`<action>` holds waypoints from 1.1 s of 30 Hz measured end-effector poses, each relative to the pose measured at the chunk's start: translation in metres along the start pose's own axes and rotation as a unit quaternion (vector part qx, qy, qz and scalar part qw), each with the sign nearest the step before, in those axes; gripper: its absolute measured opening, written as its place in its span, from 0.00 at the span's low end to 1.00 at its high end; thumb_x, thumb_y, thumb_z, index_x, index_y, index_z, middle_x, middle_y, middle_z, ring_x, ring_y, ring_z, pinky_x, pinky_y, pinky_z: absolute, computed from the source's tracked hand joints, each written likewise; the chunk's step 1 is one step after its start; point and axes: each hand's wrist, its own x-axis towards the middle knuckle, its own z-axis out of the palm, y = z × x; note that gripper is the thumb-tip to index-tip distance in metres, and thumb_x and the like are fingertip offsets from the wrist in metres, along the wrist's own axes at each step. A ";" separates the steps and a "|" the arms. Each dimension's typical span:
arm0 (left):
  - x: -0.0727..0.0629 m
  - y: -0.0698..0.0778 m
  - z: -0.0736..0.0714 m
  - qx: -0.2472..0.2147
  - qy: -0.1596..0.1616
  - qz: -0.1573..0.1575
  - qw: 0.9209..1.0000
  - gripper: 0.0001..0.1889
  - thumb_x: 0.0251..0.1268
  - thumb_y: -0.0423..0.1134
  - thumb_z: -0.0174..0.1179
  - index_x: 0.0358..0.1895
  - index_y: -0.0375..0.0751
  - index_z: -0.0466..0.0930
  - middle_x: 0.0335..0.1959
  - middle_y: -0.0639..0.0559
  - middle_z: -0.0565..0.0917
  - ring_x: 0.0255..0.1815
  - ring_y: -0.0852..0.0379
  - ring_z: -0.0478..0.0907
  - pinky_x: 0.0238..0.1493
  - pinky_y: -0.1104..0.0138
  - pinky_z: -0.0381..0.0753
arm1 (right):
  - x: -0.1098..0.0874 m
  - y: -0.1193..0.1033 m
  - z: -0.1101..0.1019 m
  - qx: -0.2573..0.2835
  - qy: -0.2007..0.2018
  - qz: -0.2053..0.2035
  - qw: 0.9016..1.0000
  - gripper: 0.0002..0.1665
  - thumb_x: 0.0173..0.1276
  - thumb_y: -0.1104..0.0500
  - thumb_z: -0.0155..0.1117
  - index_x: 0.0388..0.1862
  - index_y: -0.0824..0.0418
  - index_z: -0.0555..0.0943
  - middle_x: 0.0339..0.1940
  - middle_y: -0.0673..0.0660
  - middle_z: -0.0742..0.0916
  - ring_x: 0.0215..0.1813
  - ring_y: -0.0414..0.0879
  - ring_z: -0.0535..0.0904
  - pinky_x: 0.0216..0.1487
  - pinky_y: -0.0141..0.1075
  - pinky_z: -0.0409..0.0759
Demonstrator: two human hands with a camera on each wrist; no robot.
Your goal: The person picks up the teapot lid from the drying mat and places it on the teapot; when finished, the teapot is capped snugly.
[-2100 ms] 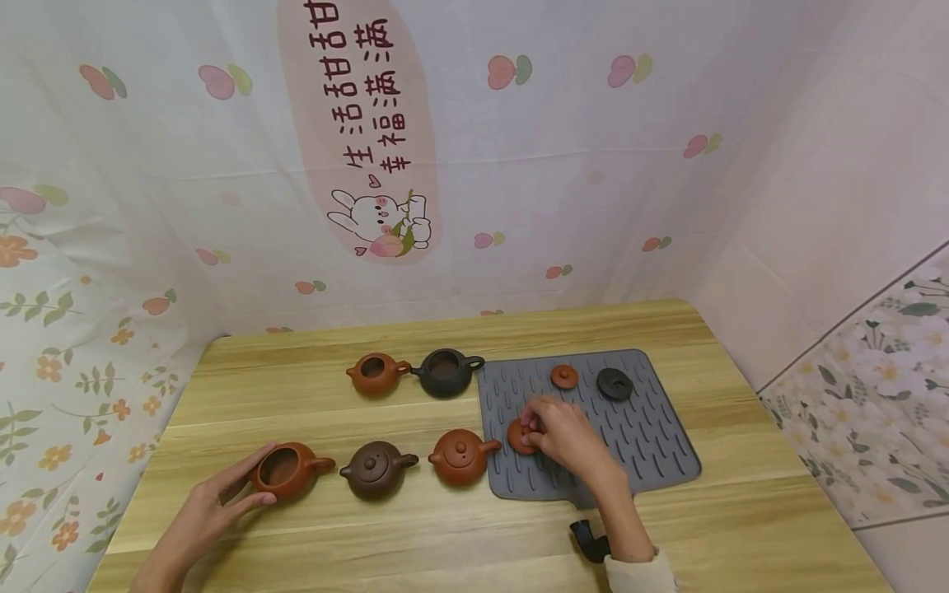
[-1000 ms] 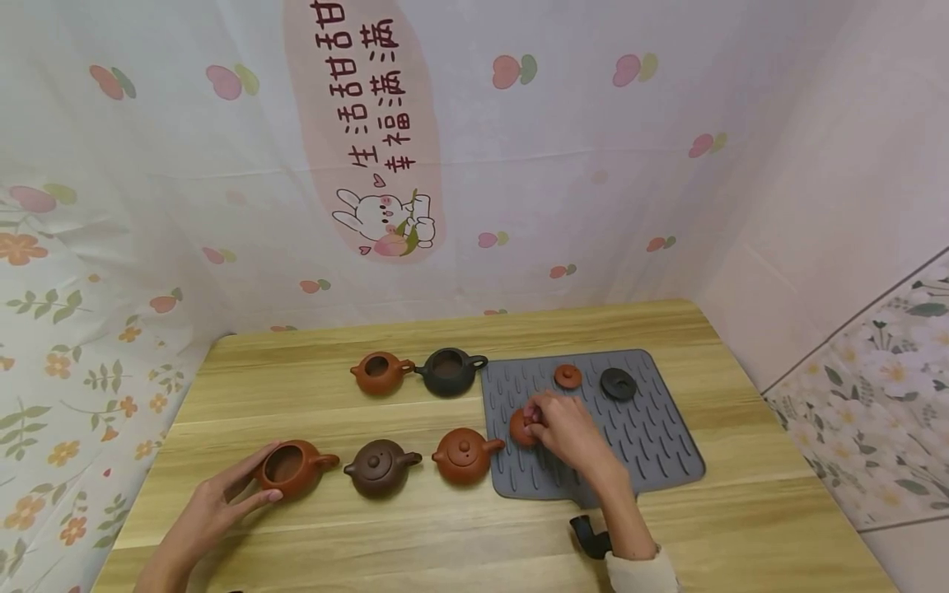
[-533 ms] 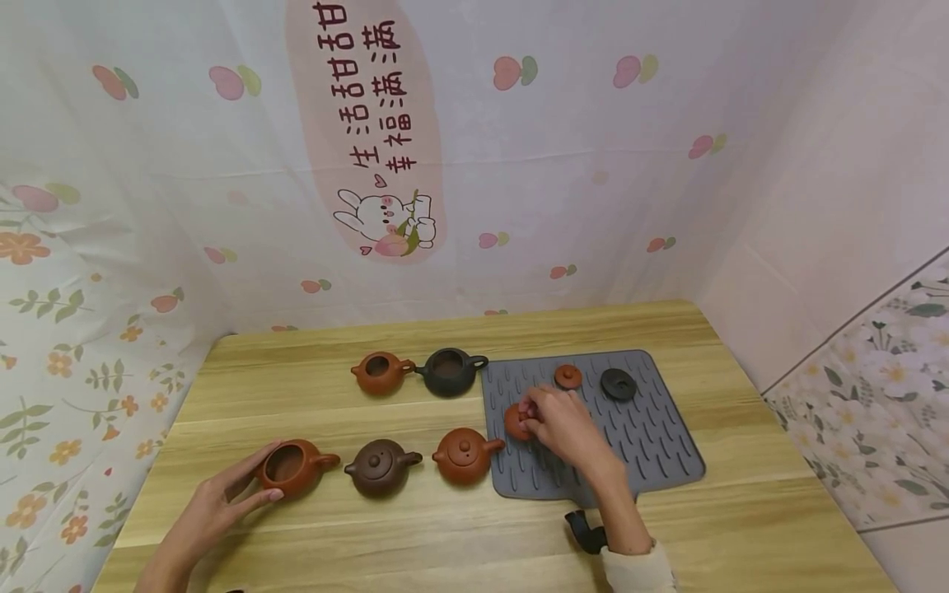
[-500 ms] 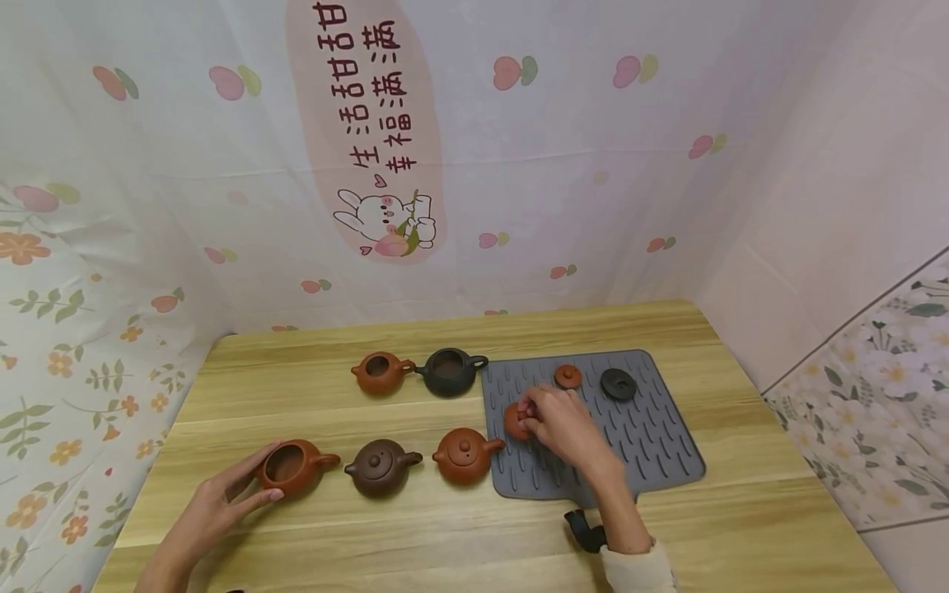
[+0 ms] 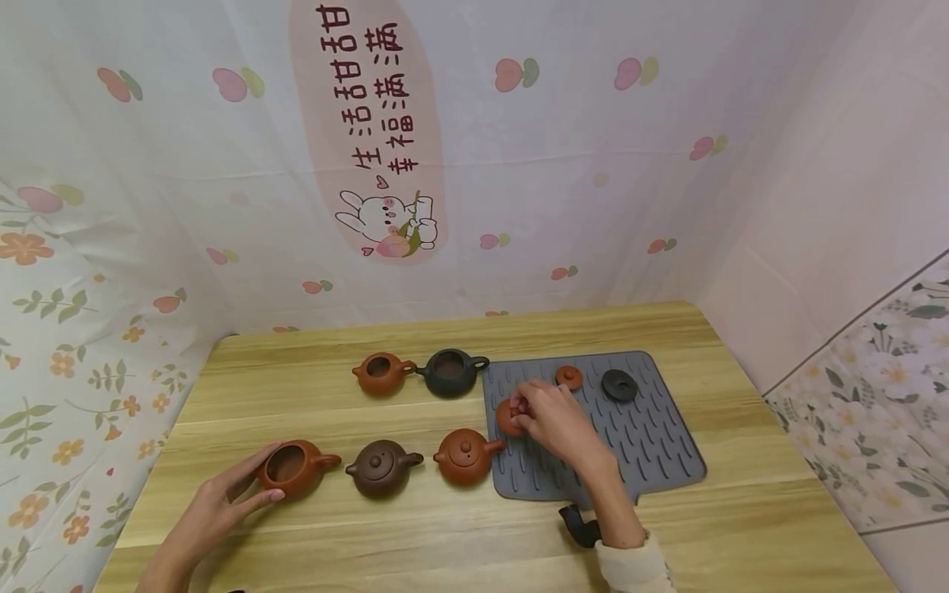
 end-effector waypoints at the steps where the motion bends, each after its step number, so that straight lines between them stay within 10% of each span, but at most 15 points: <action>1: 0.000 0.000 0.000 -0.001 -0.001 0.001 1.000 0.38 0.66 0.39 0.79 0.79 0.41 0.77 0.72 0.34 0.83 0.70 0.71 0.74 0.63 0.89 0.69 | 0.000 0.000 0.000 0.001 0.000 -0.002 1.000 0.09 0.68 0.66 0.81 0.40 0.59 0.87 0.36 0.50 0.85 0.33 0.37 0.78 0.32 0.33 0.79; 33: 0.001 -0.004 0.002 -0.012 0.006 0.015 1.000 0.37 0.66 0.39 0.79 0.79 0.41 0.78 0.72 0.33 0.83 0.68 0.80 0.69 0.63 0.92 0.64 | 0.032 -0.039 0.006 -0.006 -0.010 -0.077 0.997 0.09 0.68 0.67 0.81 0.39 0.58 0.86 0.35 0.49 0.86 0.32 0.38 0.80 0.33 0.33 0.80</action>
